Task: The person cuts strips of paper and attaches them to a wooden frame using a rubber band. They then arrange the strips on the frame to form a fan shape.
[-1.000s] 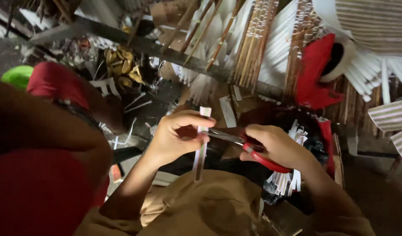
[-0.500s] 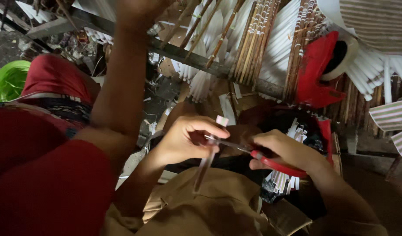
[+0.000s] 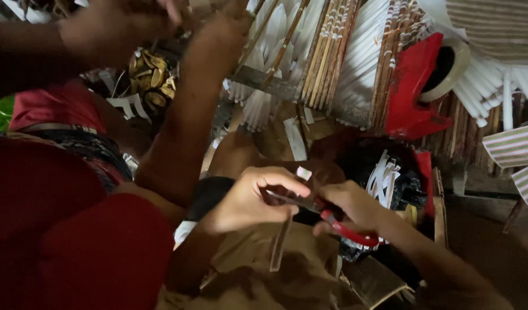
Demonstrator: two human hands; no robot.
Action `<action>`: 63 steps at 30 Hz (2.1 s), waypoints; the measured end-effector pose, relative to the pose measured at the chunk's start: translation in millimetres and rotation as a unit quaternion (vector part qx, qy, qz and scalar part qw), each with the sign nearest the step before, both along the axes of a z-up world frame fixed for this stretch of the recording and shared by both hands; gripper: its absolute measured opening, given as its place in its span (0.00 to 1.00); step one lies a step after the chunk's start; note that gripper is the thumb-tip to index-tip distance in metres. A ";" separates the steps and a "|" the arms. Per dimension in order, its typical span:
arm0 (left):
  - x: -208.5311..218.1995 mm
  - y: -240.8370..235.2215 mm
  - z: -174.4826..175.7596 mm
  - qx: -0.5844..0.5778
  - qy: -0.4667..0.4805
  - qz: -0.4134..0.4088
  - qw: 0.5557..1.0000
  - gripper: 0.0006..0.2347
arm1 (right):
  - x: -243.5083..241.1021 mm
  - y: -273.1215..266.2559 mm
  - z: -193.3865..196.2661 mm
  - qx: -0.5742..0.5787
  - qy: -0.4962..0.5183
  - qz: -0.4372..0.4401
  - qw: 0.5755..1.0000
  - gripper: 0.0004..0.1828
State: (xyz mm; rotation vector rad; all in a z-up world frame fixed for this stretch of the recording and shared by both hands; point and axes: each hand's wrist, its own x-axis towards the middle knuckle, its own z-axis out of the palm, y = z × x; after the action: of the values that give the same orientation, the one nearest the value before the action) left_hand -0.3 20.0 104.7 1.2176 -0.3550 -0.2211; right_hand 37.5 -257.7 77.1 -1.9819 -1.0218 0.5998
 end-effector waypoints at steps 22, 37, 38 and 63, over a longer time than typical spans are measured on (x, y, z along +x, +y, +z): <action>1.8 -1.3 9.3 -0.004 0.026 -0.048 0.999 0.14 | -3.4 19.4 49.3 0.003 0.253 0.040 0.967 0.51; 1.3 -4.3 -5.3 0.045 0.025 0.000 0.999 0.15 | -4.4 -5.7 15.2 -0.204 0.018 0.010 0.979 0.47; 0.8 -4.0 -4.6 0.046 0.029 0.004 0.998 0.15 | -6.0 -4.3 18.7 -0.206 -0.003 0.004 0.979 0.46; -3.0 8.3 1.0 0.020 0.036 0.010 0.999 0.15 | 6.5 -11.0 35.8 -0.121 0.026 0.021 0.992 0.30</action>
State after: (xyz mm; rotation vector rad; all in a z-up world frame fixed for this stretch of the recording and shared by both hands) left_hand -3.3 28.3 105.7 1.2499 -0.2773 -0.2548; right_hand 44.0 -268.7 112.9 -2.1450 -0.9986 0.8272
